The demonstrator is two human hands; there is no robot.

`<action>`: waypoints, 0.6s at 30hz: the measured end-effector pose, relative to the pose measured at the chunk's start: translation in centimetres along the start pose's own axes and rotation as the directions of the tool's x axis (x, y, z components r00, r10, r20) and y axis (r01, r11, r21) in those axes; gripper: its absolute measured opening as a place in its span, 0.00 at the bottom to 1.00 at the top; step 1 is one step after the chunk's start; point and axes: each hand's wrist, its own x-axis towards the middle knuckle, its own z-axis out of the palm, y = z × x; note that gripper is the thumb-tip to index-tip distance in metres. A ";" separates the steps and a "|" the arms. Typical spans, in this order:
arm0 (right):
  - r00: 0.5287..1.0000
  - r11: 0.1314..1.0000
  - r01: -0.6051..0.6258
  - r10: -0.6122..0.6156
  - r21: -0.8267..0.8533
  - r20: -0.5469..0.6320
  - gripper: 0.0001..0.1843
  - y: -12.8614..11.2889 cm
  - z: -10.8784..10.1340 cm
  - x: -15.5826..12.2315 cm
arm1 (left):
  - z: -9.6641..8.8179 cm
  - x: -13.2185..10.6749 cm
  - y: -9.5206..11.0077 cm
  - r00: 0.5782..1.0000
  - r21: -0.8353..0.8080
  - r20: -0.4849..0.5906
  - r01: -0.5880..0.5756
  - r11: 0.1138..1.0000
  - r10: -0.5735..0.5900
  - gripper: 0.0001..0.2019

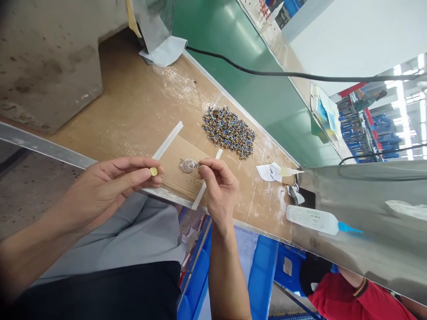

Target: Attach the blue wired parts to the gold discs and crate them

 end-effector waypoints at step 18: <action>0.989 0.987 0.085 -0.101 -0.136 -0.112 0.09 0.6 1.6 -0.6 | 0.4 0.0 0.1 1.000 -0.035 0.009 -0.002 0.999 0.003 0.16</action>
